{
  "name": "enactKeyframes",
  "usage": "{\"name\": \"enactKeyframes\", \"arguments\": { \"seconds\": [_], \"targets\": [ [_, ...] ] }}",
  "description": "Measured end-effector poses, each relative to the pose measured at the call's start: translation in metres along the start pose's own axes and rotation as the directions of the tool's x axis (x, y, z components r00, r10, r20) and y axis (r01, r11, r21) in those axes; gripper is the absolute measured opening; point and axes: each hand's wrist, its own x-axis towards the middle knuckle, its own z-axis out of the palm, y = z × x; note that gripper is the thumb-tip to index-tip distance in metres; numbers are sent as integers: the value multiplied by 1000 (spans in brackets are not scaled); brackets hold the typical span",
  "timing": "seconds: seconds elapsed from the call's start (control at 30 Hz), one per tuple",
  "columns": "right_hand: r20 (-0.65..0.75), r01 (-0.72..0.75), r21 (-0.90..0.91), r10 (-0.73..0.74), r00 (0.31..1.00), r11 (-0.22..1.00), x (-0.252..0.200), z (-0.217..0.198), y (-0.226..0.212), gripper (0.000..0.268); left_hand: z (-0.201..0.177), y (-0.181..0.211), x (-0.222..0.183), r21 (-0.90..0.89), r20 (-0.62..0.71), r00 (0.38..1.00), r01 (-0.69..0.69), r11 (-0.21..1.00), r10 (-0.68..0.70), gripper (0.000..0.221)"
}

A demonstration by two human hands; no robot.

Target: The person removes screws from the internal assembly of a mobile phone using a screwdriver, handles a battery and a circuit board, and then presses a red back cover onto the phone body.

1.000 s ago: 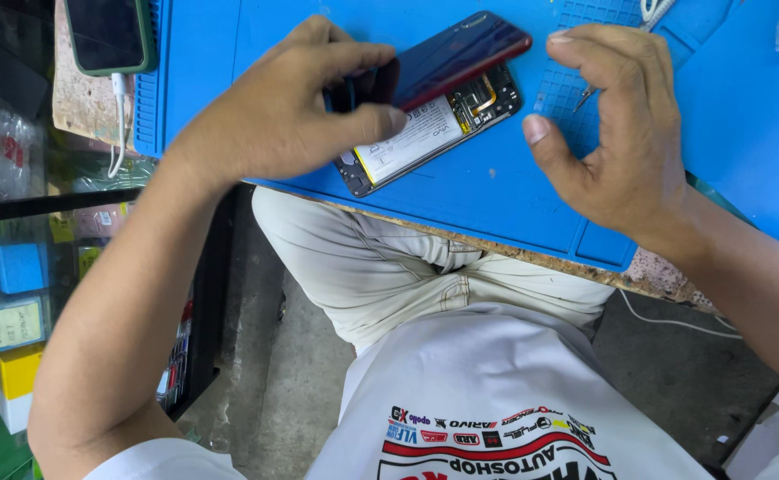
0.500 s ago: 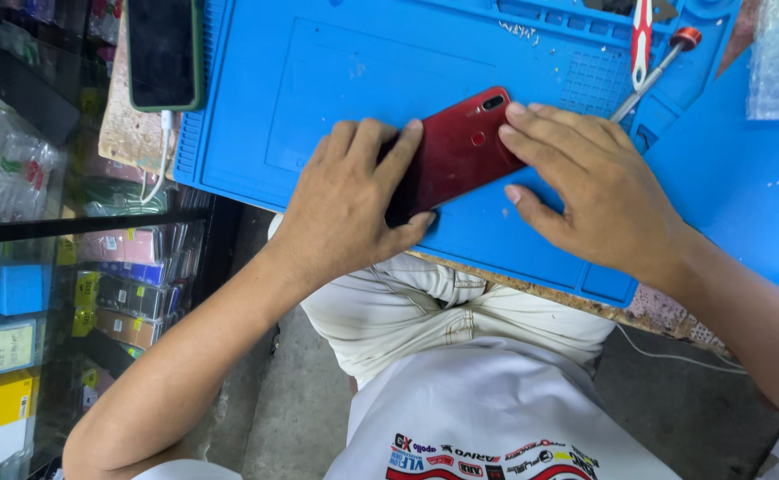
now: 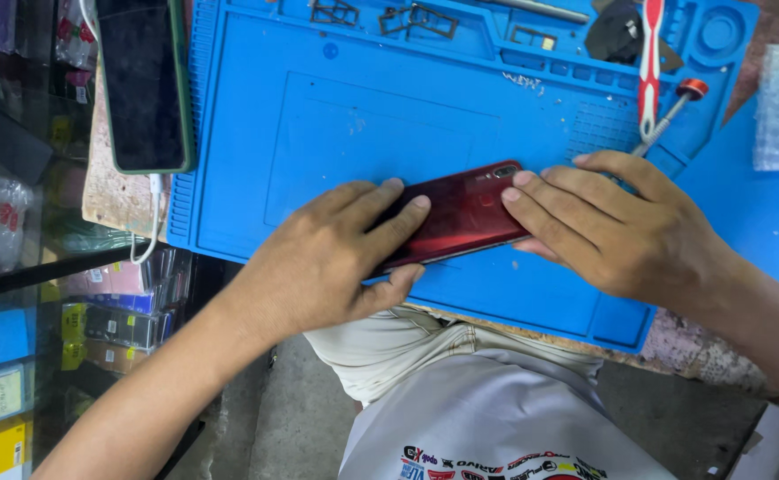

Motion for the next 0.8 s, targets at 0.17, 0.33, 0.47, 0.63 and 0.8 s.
{"name": "enactKeyframes", "arguments": {
  "seconds": [0.17, 0.33, 0.47, 0.63, 0.8],
  "targets": [
    [30, 26, -12, -25, 999, 1000, 0, 3, 6, 38, 4, 2, -2, 86, -30, 999, -33, 996, 36, 57],
    [27, 49, 13, -49, 998, 999, -2, 12, 12, 37, 2, -7, 0, 233, -10, 987, -152, 961, 159, 52],
    [3, -57, 134, 57, 998, 989, -1, 4, 10, 35, -1, -11, 3, 364, 25, 960, -268, 892, 279, 47],
    [71, -88, 265, 71, 995, 960, -11, -5, 2, 39, 3, 8, 10, 211, -54, 962, -250, 945, 266, 42],
    [13, -188, 438, 203, 979, 879, -29, -17, 2, 32, 15, 31, 17, 23, -38, 994, -105, 994, 105, 37]
  ]
}}
